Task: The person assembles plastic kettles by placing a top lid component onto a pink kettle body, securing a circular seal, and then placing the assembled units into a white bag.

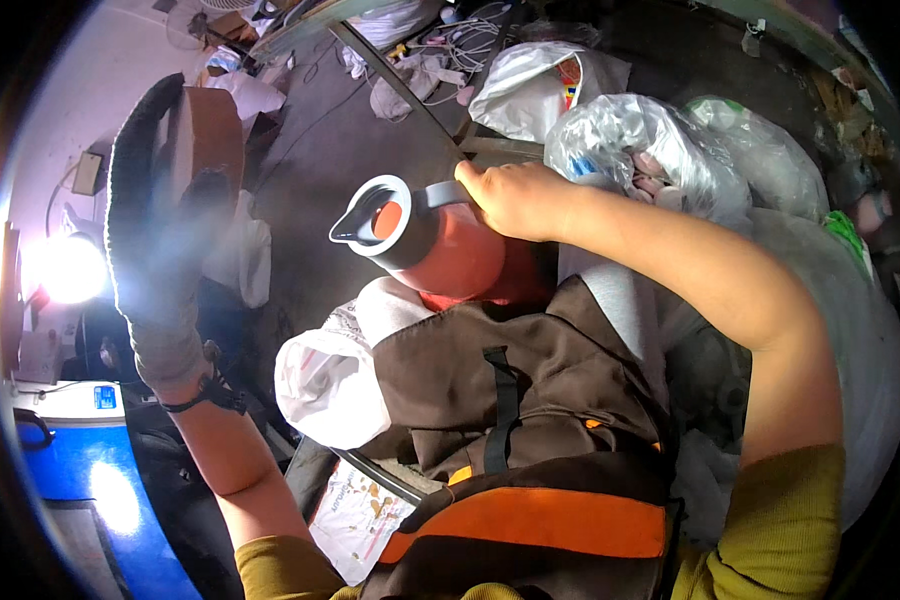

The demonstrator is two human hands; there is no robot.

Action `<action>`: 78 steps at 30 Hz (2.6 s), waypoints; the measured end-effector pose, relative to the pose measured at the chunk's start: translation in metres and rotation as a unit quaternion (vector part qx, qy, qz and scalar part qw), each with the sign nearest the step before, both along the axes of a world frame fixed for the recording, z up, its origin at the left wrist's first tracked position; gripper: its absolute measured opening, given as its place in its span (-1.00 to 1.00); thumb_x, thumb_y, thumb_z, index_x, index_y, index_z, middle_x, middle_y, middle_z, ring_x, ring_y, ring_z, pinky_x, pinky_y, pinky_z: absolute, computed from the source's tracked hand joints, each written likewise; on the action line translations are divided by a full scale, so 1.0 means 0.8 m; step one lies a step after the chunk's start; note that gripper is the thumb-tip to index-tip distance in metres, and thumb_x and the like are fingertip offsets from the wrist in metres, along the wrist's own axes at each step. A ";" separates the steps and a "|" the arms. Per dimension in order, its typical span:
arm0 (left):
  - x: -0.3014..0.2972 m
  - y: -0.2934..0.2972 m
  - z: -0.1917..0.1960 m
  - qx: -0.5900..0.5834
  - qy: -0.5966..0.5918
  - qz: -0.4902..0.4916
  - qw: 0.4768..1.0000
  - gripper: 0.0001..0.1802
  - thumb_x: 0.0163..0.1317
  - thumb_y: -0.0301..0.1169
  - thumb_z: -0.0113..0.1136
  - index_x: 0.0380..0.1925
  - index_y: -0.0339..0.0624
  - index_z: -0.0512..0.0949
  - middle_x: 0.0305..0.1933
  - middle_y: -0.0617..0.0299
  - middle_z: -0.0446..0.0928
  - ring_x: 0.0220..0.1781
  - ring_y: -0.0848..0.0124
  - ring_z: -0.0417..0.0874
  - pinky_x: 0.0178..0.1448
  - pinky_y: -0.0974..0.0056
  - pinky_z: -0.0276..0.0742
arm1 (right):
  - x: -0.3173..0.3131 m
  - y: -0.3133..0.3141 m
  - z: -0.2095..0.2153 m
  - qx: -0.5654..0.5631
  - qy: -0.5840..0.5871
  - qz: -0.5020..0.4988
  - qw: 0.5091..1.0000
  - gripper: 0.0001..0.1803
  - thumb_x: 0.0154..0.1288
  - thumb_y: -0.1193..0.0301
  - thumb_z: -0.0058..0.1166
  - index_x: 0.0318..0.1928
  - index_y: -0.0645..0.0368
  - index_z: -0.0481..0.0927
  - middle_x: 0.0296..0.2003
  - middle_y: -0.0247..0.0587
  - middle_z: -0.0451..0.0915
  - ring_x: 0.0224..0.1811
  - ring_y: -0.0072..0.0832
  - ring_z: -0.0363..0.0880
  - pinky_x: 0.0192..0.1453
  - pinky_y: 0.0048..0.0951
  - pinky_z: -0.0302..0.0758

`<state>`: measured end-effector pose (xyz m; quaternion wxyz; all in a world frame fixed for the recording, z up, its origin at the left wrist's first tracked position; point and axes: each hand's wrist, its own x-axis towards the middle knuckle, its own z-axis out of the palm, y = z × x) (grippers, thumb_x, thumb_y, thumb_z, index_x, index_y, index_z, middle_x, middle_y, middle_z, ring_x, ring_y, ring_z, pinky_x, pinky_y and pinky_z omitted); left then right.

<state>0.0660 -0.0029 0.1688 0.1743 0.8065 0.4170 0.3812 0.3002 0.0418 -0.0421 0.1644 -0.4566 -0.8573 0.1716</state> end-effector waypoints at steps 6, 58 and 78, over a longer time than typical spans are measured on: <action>0.015 -0.004 -0.143 0.162 0.231 0.079 0.956 -0.33 -0.08 -0.10 0.41 0.06 -0.07 0.46 0.00 -0.09 0.47 0.03 -0.10 0.50 0.07 -0.05 0.46 | -0.018 -0.002 0.017 -0.097 -0.037 0.004 0.995 -0.63 0.34 0.26 0.00 0.03 0.18 0.28 -0.21 0.12 0.59 -0.12 0.10 0.58 -0.12 -0.01 0.50; 0.003 0.021 -0.400 -0.069 0.194 0.194 0.959 -0.19 -0.17 0.08 0.36 0.11 -0.05 0.45 0.21 -0.21 0.29 0.26 -0.13 0.27 0.25 -0.19 0.22 | 0.330 0.207 0.188 0.498 0.155 -0.466 0.715 -0.34 0.27 0.26 0.18 0.30 0.21 0.25 0.28 0.19 0.27 0.36 0.01 0.22 0.36 -0.11 0.23; 0.014 0.022 -0.374 -0.016 0.258 0.158 0.953 -0.23 0.00 0.13 0.30 0.11 -0.15 0.46 0.17 -0.25 0.38 0.21 -0.18 0.39 0.24 -0.17 0.37 | 0.329 0.277 0.151 0.162 -0.134 -0.516 0.830 -0.50 0.36 0.05 -0.20 0.17 -0.04 0.54 0.11 0.04 0.50 0.21 0.00 0.39 0.28 0.09 0.26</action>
